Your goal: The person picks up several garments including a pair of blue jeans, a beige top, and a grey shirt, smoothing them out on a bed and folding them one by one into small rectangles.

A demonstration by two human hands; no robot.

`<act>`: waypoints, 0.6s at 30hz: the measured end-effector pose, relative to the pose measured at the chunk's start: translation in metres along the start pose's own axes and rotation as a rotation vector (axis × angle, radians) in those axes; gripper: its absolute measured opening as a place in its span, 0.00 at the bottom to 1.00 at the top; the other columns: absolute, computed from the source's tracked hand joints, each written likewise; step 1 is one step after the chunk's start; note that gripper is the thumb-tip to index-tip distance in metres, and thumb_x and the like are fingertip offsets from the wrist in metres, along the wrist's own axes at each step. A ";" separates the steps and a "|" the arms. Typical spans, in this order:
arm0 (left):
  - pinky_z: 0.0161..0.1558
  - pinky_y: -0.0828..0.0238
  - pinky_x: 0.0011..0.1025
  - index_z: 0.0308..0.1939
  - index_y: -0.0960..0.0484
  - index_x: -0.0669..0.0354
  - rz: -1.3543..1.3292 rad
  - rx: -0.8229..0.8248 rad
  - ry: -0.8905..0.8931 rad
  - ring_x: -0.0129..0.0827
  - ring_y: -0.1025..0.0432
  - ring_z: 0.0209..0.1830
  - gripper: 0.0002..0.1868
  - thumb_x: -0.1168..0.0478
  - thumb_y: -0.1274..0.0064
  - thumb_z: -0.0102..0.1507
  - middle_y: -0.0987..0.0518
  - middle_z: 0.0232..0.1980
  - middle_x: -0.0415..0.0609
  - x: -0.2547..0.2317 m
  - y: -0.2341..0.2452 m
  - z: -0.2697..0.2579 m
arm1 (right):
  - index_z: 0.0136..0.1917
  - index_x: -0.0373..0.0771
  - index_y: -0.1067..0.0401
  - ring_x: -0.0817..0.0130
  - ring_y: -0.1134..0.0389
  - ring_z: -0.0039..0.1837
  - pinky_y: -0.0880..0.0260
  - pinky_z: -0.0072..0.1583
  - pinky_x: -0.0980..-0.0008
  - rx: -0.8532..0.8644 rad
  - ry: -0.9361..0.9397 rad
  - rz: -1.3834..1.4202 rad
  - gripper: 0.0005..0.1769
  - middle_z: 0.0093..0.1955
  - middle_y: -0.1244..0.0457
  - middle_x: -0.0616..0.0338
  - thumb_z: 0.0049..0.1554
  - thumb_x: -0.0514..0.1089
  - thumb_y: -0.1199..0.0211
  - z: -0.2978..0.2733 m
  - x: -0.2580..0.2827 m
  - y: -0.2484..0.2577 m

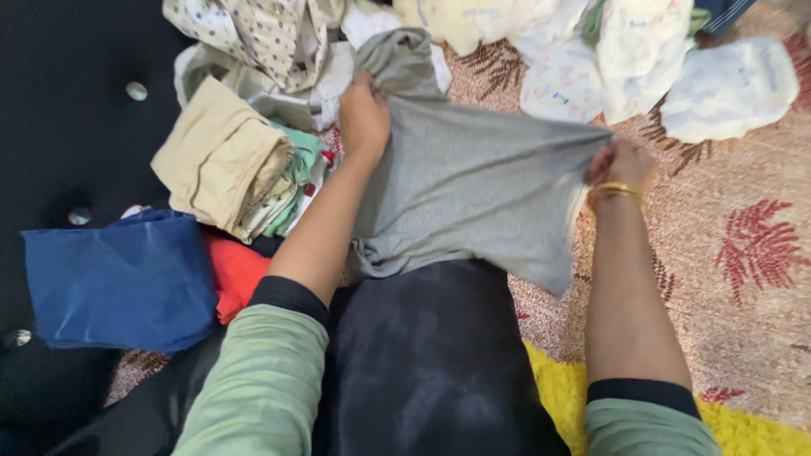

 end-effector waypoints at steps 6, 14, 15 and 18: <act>0.52 0.32 0.52 0.51 0.25 0.65 0.008 -0.127 -0.046 0.64 0.28 0.51 0.10 0.68 0.51 0.66 0.24 0.53 0.67 -0.014 -0.001 -0.011 | 0.60 0.36 0.41 0.66 0.21 0.49 0.20 0.52 0.70 0.077 0.068 0.228 0.13 0.51 0.29 0.49 0.62 0.31 0.48 -0.004 -0.004 -0.042; 0.61 0.31 0.51 0.63 0.31 0.64 -0.118 -0.070 -0.261 0.65 0.32 0.61 0.21 0.67 0.53 0.66 0.38 0.70 0.69 -0.029 0.009 -0.025 | 0.66 0.41 0.44 0.72 0.36 0.44 0.32 0.43 0.78 0.069 0.520 -0.446 0.23 0.50 0.35 0.52 0.61 0.32 0.40 -0.049 -0.020 -0.024; 0.61 0.31 0.51 0.63 0.31 0.64 -0.118 -0.071 -0.266 0.65 0.32 0.61 0.21 0.67 0.53 0.66 0.38 0.70 0.69 -0.029 0.011 -0.031 | 0.59 0.36 0.36 0.70 0.36 0.45 0.32 0.44 0.75 0.068 0.660 -0.651 0.12 0.49 0.36 0.50 0.63 0.34 0.38 -0.055 -0.017 -0.023; 0.69 0.42 0.59 0.66 0.28 0.55 0.310 -0.005 -0.551 0.61 0.36 0.70 0.24 0.63 0.51 0.65 0.39 0.75 0.66 -0.035 0.012 -0.055 | 0.45 0.38 0.28 0.64 0.35 0.41 0.32 0.45 0.65 0.452 0.657 -1.136 0.14 0.40 0.33 0.54 0.63 0.50 0.33 -0.081 -0.008 -0.018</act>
Point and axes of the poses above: each hand's wrist, its own z-axis towards the middle knuckle, its own y-axis out of the back of the hand, x = y × z, the point moved 2 cm from there along z, towards the middle knuckle
